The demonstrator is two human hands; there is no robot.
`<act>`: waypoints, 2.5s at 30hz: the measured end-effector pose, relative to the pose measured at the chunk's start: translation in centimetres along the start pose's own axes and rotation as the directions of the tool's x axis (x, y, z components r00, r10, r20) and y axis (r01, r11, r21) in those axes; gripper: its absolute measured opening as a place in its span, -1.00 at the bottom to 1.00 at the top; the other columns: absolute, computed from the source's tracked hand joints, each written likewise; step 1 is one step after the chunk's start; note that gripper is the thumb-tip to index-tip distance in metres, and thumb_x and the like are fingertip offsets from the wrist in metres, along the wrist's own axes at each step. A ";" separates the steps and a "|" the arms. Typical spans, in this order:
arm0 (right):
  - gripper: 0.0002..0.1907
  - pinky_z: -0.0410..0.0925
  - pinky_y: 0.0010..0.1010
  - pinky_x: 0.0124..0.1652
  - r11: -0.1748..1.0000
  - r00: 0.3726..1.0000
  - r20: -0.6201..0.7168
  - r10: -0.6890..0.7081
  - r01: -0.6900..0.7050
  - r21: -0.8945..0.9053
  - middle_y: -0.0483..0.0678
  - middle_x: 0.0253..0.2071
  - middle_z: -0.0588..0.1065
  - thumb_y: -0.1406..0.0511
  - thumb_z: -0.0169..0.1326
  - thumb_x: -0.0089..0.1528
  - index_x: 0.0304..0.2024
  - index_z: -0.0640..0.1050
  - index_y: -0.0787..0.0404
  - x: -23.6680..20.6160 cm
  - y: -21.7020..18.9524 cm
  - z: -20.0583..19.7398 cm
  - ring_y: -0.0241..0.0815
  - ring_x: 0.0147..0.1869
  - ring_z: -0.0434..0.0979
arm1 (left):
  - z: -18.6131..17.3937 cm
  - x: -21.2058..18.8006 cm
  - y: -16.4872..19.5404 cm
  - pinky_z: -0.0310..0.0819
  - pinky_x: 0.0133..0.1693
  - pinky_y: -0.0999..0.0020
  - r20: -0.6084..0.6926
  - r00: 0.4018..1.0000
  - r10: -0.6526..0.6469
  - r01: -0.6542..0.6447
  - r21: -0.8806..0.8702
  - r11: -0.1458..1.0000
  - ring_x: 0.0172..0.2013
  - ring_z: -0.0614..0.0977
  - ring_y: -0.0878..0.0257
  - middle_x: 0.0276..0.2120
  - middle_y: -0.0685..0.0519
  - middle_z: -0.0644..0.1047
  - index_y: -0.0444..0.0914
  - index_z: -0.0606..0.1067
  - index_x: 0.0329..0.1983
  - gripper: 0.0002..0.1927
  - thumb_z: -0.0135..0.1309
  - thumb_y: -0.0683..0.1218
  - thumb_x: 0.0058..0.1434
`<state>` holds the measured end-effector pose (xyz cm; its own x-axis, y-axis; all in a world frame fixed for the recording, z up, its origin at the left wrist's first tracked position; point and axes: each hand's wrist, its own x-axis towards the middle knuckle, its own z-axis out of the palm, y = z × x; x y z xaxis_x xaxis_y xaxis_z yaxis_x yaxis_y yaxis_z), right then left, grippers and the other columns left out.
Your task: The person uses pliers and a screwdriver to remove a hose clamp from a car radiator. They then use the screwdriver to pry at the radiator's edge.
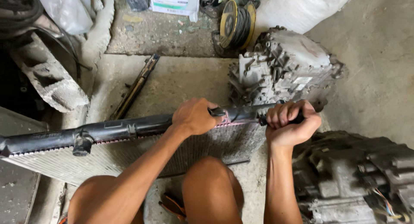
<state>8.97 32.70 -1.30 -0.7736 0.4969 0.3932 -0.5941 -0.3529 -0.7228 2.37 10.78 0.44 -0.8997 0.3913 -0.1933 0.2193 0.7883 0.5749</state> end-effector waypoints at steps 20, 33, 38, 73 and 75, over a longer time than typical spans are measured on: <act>-0.59 0.03 -0.43 -0.66 0.910 0.999 0.027 0.025 -0.011 -0.414 -0.16 -0.68 0.27 0.26 -0.06 0.37 -0.59 0.35 0.24 5.5 3.7 8.3 -0.36 -0.69 0.16 | 0.0 -0.6 0.8 0.47 0.12 0.05 -0.029 0.997 -0.067 0.067 -0.008 0.998 -0.01 0.64 -0.14 -0.07 -0.16 0.63 0.09 0.66 0.00 -0.51 0.25 0.24 -0.02; -0.55 -0.01 -0.34 -0.74 0.845 0.969 -0.080 0.232 -0.242 -0.477 -0.19 -0.74 0.19 0.19 -0.02 0.34 -0.63 0.28 0.15 9.3 5.4 8.1 -0.31 -0.77 0.11 | 0.6 -0.9 1.0 0.48 0.13 0.08 -0.029 0.998 -0.053 0.053 0.002 0.999 0.01 0.63 -0.12 -0.05 -0.15 0.63 0.10 0.64 0.03 -0.50 0.25 0.25 0.00; -0.61 -0.01 -0.38 -0.73 0.921 0.989 -0.020 0.144 -0.141 -0.364 -0.18 -0.73 0.18 0.20 -0.11 0.35 -0.59 0.32 0.14 7.5 2.4 6.3 -0.32 -0.75 0.07 | -0.1 -0.6 1.1 0.48 0.11 0.04 -0.034 0.998 -0.046 0.046 -0.024 0.999 0.00 0.63 -0.12 -0.05 -0.11 0.62 0.15 0.66 0.00 -0.54 0.24 0.24 -0.01; -0.58 0.04 -0.39 -0.69 0.865 1.000 0.006 -0.015 0.016 -0.502 -0.16 -0.70 0.31 0.24 -0.01 0.35 -0.61 0.37 0.21 7.6 4.7 7.8 -0.33 -0.72 0.20 | 0.6 -0.7 1.0 0.47 0.13 0.07 -0.027 0.998 -0.051 0.051 -0.028 0.998 0.01 0.63 -0.15 -0.05 -0.18 0.63 0.07 0.67 -0.01 -0.53 0.23 0.23 -0.01; -0.56 0.02 -0.39 -0.71 0.881 1.000 -0.003 0.017 -0.017 -0.473 -0.16 -0.73 0.27 0.22 -0.01 0.34 -0.63 0.33 0.19 8.2 5.2 7.8 -0.33 -0.75 0.17 | 0.6 -0.5 1.0 0.46 0.13 0.07 -0.037 0.997 -0.072 0.070 -0.042 0.997 0.02 0.62 -0.17 -0.04 -0.17 0.61 0.08 0.66 0.00 -0.52 0.24 0.22 -0.03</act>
<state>-2.18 28.79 2.64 -0.7831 0.4931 0.3790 -0.4064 0.0556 -0.9120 3.28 11.66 0.70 -0.9266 0.3158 -0.2041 0.1397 0.7930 0.5930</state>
